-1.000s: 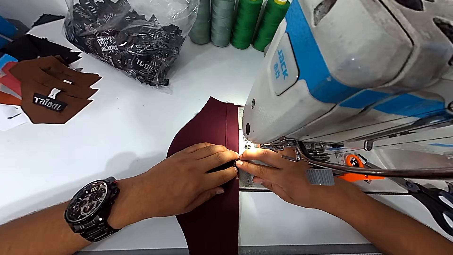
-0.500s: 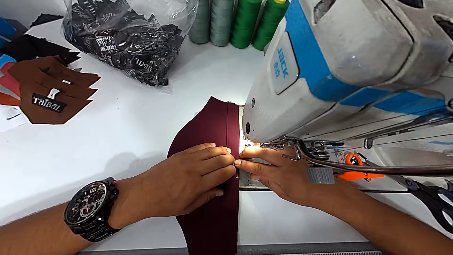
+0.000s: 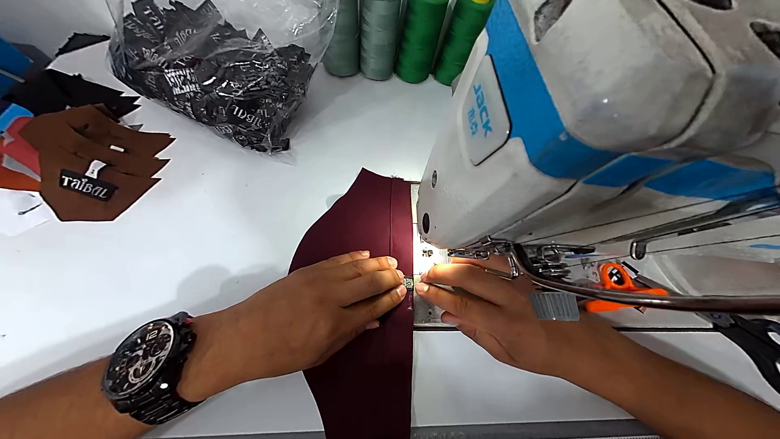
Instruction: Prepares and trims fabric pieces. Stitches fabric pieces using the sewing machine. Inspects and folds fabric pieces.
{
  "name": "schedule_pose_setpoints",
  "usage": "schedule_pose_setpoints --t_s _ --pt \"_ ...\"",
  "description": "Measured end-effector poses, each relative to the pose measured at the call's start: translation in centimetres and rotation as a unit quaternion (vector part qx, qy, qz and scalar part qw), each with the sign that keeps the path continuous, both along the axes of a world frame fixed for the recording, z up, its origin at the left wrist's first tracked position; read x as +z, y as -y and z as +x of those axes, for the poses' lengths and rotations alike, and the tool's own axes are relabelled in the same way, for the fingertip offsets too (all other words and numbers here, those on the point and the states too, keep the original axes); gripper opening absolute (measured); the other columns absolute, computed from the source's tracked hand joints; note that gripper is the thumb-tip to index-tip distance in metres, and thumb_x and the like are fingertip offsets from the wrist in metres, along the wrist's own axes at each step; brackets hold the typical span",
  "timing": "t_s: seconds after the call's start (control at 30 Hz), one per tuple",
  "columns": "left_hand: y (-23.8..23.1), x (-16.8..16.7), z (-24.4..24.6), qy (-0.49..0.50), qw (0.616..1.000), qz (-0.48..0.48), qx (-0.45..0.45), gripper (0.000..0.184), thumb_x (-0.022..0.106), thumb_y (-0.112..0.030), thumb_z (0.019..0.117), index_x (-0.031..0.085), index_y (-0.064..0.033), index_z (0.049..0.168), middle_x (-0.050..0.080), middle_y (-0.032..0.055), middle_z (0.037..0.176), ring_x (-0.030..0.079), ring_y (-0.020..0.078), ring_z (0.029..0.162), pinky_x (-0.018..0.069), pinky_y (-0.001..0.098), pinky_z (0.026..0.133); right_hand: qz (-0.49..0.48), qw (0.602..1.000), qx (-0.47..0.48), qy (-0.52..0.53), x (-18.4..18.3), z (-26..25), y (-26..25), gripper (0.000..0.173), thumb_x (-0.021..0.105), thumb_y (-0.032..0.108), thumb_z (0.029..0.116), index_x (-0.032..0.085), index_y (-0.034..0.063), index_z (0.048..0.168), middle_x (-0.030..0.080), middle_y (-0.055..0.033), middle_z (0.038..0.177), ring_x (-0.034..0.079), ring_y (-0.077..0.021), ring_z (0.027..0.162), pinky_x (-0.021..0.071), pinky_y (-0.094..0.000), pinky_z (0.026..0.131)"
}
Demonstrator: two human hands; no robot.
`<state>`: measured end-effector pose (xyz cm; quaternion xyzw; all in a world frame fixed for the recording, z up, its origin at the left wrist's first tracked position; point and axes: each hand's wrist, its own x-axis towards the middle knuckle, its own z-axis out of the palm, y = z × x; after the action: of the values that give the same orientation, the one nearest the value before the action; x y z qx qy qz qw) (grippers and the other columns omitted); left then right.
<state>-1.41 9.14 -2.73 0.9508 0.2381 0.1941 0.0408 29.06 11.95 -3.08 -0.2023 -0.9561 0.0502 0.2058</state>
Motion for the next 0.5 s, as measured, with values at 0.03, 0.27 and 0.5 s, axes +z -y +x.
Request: schedule_pose_setpoints --t_s 0.03,0.27,0.5 --pt "0.0 0.0 0.1 -0.001 1.000 0.003 0.002 0.036 0.044 -0.026 0.1087 0.071 -0.0120 0.128 0.067 0.0029 0.133 0.055 0.0168 0.136 0.0399 0.0328 0.118 0.003 1.000 -0.003 0.005 0.0 -0.1 0.1 0.032 0.048 0.032 0.1075 0.073 0.0203 0.123 0.069 -0.0007 0.125 0.060 -0.0164 0.123 0.0494 -0.0348 0.103" --pt "0.5 -0.2 0.5 -0.004 1.000 0.012 0.021 0.035 0.044 -0.025 0.1091 0.071 -0.0113 0.128 0.067 0.0042 0.133 0.054 0.0190 0.137 0.0408 0.0348 0.118 0.027 0.999 -0.011 0.020 -1.0 -0.4 0.6 0.034 0.046 0.034 0.1079 0.071 0.0238 0.128 0.067 0.0040 0.129 0.058 -0.0189 0.120 0.0470 -0.0369 0.096" --pt "-0.7 0.1 2.4 -0.031 0.998 0.032 0.044 0.039 0.042 -0.026 0.1088 0.069 -0.0106 0.132 0.066 0.0067 0.137 0.054 0.0202 0.138 0.0405 0.0370 0.118 -0.001 0.995 -0.063 0.074 -0.6 1.0 -0.1 0.039 0.042 0.037 0.1075 0.067 0.0264 0.135 0.066 0.0025 0.136 0.065 -0.0177 0.118 0.0537 -0.0402 0.093"
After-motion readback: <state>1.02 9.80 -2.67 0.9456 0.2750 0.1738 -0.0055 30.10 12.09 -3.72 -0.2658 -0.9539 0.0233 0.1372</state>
